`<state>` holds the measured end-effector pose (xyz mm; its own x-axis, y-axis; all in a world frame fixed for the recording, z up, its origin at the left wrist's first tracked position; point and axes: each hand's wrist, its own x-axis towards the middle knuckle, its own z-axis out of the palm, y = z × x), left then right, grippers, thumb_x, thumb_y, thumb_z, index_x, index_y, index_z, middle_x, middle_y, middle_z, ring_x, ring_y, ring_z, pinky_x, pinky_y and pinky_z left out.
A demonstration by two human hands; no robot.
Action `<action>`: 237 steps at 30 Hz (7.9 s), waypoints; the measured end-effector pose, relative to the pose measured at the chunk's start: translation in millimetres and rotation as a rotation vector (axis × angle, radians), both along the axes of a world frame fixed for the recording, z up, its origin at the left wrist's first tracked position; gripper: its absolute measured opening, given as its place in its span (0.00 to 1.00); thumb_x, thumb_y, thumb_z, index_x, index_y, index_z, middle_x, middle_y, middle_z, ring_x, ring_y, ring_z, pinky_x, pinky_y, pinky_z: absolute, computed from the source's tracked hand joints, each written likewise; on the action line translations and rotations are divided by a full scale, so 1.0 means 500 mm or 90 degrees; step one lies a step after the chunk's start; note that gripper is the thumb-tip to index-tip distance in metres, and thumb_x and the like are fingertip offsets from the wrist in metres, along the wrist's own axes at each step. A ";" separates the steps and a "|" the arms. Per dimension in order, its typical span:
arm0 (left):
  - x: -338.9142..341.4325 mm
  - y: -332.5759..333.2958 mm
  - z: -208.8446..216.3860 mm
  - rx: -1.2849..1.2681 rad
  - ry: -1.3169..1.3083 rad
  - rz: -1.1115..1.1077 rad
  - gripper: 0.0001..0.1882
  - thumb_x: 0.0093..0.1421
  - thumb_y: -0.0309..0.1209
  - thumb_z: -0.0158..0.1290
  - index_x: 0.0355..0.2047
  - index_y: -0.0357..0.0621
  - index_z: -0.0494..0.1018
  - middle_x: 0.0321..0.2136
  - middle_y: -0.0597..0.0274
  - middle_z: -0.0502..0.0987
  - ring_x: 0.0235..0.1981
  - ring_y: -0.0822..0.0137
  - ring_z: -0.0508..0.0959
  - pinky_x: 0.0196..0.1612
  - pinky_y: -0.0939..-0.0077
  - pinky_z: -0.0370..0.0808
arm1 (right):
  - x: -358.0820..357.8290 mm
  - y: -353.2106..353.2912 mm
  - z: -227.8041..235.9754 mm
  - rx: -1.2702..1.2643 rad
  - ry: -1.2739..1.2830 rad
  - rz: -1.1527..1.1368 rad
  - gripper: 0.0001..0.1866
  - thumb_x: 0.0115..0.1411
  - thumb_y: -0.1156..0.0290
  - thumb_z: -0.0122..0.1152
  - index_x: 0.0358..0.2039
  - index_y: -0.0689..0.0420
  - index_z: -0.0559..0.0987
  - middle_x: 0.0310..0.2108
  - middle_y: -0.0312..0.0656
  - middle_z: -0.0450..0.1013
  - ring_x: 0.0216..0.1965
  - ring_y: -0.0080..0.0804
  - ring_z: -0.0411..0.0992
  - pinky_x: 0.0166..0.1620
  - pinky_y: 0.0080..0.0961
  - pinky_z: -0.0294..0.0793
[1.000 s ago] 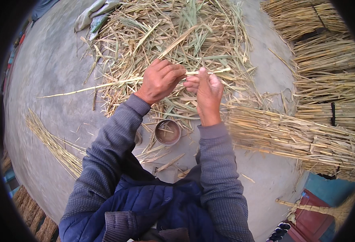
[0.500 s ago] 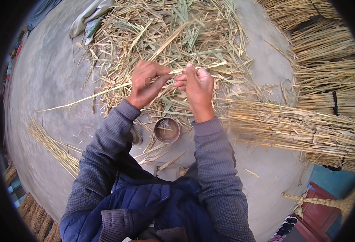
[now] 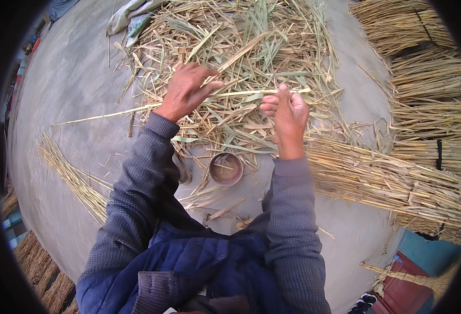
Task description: The person sits on the floor and repeatedly strips leaves from long plant stems by hand. The person holds each stem with both hands, pulls off the leaves, and places the cleaned stem aside. The process is repeated for multiple stems.
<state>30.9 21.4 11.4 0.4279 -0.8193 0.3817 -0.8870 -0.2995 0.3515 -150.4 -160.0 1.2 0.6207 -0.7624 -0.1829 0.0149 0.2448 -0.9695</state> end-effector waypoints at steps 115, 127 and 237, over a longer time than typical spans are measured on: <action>-0.051 0.064 -0.018 -0.190 0.113 -0.089 0.11 0.52 0.33 0.67 0.35 0.46 0.81 0.30 0.64 0.82 0.33 0.62 0.79 0.39 0.68 0.71 | -0.007 0.089 0.090 -0.179 -0.055 0.084 0.14 0.67 0.63 0.61 0.35 0.63 0.75 0.25 0.47 0.78 0.24 0.26 0.78 0.29 0.19 0.77; -0.038 0.071 0.004 -0.239 0.711 0.056 0.08 0.56 0.30 0.66 0.33 0.39 0.82 0.29 0.62 0.83 0.29 0.75 0.80 0.35 0.79 0.77 | 0.026 0.091 0.088 -0.155 -0.061 0.057 0.14 0.66 0.63 0.62 0.30 0.61 0.75 0.21 0.42 0.77 0.19 0.20 0.74 0.24 0.15 0.74; -0.033 -0.001 -0.007 -0.208 0.163 0.009 0.11 0.56 0.36 0.66 0.30 0.42 0.79 0.25 0.63 0.80 0.26 0.65 0.77 0.33 0.71 0.70 | 0.062 0.071 0.014 -0.079 -0.175 0.100 0.24 0.64 0.65 0.65 0.54 0.67 0.72 0.44 0.47 0.77 0.43 0.29 0.78 0.46 0.23 0.78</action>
<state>14.1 21.0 8.1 0.5528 -0.6663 0.5004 -0.7550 -0.1463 0.6392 -119.2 -124.6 8.0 0.7456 -0.6595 0.0958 0.2517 0.1456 -0.9568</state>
